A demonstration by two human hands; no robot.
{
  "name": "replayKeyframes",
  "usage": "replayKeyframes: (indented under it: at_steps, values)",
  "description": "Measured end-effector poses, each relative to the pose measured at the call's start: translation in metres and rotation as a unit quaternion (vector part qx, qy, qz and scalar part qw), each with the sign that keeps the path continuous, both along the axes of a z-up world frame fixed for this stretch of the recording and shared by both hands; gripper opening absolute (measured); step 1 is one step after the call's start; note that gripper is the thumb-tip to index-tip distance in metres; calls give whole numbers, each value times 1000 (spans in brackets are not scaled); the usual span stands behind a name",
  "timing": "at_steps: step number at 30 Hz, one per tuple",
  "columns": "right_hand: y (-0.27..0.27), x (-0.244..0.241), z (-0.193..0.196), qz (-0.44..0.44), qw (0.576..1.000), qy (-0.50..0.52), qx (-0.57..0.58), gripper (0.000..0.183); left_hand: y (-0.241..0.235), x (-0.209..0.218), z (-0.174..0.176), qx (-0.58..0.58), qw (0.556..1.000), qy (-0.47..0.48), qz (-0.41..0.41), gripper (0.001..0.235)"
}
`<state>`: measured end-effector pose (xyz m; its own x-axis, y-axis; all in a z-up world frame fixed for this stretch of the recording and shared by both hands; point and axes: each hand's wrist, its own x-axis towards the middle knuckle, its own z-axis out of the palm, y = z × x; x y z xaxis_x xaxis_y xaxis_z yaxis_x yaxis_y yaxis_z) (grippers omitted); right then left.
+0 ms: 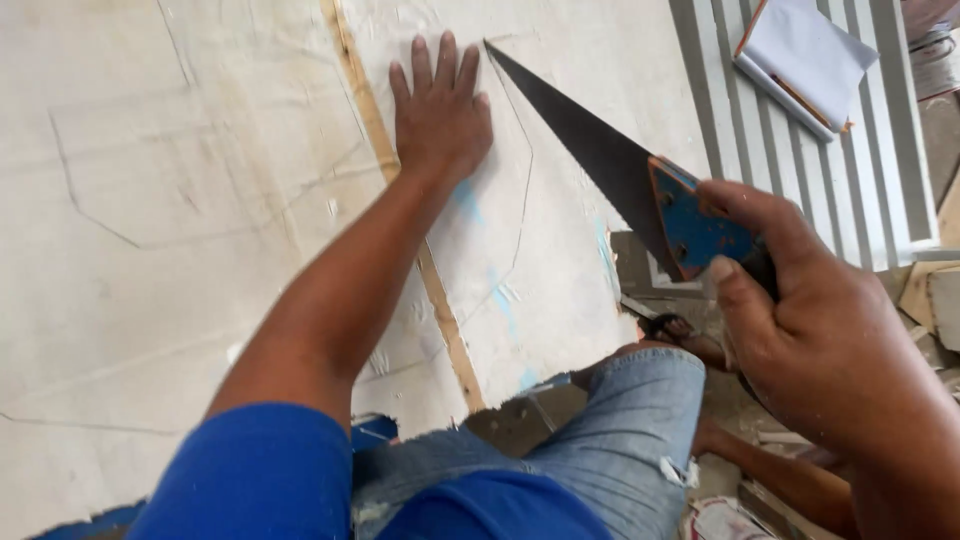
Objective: Using a hand saw to cut a board along a pre-drawn outline on a workshop floor.
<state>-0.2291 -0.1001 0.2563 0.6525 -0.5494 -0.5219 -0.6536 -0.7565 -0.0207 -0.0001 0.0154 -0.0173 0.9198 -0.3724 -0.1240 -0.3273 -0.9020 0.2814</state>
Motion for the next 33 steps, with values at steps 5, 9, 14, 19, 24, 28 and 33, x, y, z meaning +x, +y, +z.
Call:
replayKeyframes:
  at_steps: [5, 9, 14, 19, 24, 28, 33]
  values:
    - [2, 11, 8, 17, 997, 71, -37, 63, -7, 17, -6, -24, 999, -47, 4, 61]
    - [4, -2, 0, 82, 992, 66, -68, 67, 2, -9, -12, -60, 998, -14, -1, 60]
    - [4, -11, -15, -47, 999, 4, 21, 71, -2, 0, 5, -32, 999, 23, 7, 61]
    - [-3, -32, -14, 17, 998, 49, -48, 71, -1, -1, 11, -16, 999, 29, -5, 61]
    - [-28, -37, -6, 67, 993, -49, -80, 68, 0, 0, 12, -12, 1000, 18, -1, 62]
    - [21, 23, 4, 32, 999, 38, -21, 72, -11, 10, -30, -20, 997, -77, 10, 59]
    - [21, 14, 16, 52, 991, 115, -47, 64, -6, -2, 5, -33, 999, 16, 3, 61]
